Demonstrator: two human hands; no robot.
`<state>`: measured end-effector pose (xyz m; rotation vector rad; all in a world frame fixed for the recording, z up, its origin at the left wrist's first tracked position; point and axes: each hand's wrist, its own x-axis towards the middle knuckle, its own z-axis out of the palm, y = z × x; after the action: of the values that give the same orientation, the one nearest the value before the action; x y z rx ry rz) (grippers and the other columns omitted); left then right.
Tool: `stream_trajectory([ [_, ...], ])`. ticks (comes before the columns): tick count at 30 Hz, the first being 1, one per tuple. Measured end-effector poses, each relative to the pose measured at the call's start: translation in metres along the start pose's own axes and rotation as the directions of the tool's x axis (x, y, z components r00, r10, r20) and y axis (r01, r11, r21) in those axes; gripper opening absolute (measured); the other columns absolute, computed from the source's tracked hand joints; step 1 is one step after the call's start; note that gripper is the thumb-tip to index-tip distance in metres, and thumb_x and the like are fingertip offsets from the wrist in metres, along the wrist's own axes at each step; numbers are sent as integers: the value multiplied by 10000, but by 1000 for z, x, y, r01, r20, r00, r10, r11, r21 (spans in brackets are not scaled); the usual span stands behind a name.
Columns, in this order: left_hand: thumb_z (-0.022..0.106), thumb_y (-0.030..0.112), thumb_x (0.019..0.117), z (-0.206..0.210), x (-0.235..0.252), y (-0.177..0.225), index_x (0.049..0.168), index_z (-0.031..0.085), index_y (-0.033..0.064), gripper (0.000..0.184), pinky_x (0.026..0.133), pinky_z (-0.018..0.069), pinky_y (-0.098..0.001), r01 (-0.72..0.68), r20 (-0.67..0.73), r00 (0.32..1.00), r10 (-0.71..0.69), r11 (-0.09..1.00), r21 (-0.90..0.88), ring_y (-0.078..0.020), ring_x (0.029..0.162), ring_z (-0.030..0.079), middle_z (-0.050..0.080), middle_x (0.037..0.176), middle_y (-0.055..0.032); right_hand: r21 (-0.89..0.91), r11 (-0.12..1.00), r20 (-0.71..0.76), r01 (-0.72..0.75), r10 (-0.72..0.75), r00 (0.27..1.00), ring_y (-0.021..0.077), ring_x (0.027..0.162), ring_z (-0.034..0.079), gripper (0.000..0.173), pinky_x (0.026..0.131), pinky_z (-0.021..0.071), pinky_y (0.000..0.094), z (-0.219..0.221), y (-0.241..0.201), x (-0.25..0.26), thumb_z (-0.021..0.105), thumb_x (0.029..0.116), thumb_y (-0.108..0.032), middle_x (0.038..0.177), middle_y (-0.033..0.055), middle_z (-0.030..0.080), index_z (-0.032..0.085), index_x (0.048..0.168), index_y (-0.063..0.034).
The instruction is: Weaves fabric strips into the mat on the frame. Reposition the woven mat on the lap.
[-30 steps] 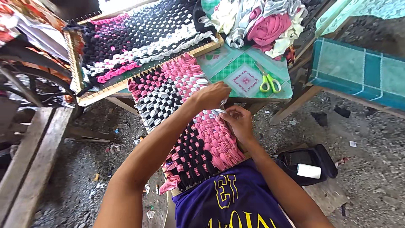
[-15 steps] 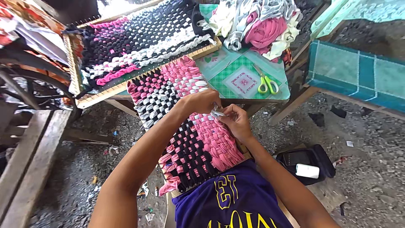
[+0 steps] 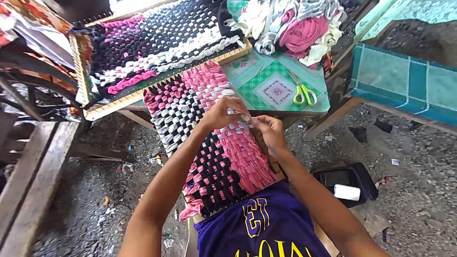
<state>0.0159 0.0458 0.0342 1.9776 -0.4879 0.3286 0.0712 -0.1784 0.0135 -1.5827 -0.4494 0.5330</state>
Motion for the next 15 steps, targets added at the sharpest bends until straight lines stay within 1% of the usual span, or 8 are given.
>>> stream_trajectory([
  [2,756,0,857,4,5,1,942,812,38,108,893,572,-343,64,15,998,-64,998,-19,-141,923,698,752,930,-73,-12,999,-14,-45,45,999,84,730,628,193,684,521,289,3,-8,4,666,1012,-230,860,33,713,735,1046,-52],
  [4,788,16,829,4,14,10,927,801,37,101,840,597,-334,166,33,985,-167,985,44,-116,849,718,765,882,-57,-54,998,-21,-12,11,1000,90,710,609,146,651,511,279,4,-11,8,680,1001,-195,872,39,698,731,1034,-62],
  [5,802,21,818,5,18,14,951,782,30,135,813,614,-332,213,42,975,-216,974,78,-116,814,726,763,865,-57,-94,995,-14,27,-28,999,112,724,592,125,642,501,288,3,-10,8,684,996,-183,920,50,672,718,1037,-71],
  [7,804,37,796,5,24,21,1083,743,40,294,757,600,-353,289,64,950,-305,940,180,-140,747,707,743,829,-68,-171,980,39,100,-95,995,165,788,568,108,648,479,319,1,-8,7,662,1006,-182,1075,84,607,681,1063,-92],
  [8,806,53,806,5,26,23,1130,739,50,331,767,598,-370,310,77,939,-334,923,228,-150,751,709,746,840,-72,-190,972,63,139,-129,990,173,770,576,108,628,483,324,0,-6,7,643,1016,-182,1055,94,613,662,1065,-87],
  [9,807,63,818,5,25,23,1122,754,53,309,782,596,-380,321,87,932,-353,910,261,-151,762,710,753,856,-72,-209,961,91,178,-163,983,174,751,601,118,621,508,327,-1,-5,6,619,1033,-183,998,98,637,639,1071,-73],
  [11,789,74,838,5,25,20,1016,802,61,179,771,585,-358,316,112,926,-360,903,291,-121,760,693,767,885,-54,-265,932,140,249,-218,966,190,761,611,158,658,528,361,-2,-1,7,567,1062,-188,923,108,624,601,1087,-35],
  [15,759,68,840,1,25,15,957,798,63,123,845,587,-406,265,204,924,-324,925,271,-154,881,715,762,947,-68,-381,855,221,351,-285,933,222,920,651,200,802,566,419,-8,6,8,540,1068,-210,1038,125,645,603,1160,-45],
])
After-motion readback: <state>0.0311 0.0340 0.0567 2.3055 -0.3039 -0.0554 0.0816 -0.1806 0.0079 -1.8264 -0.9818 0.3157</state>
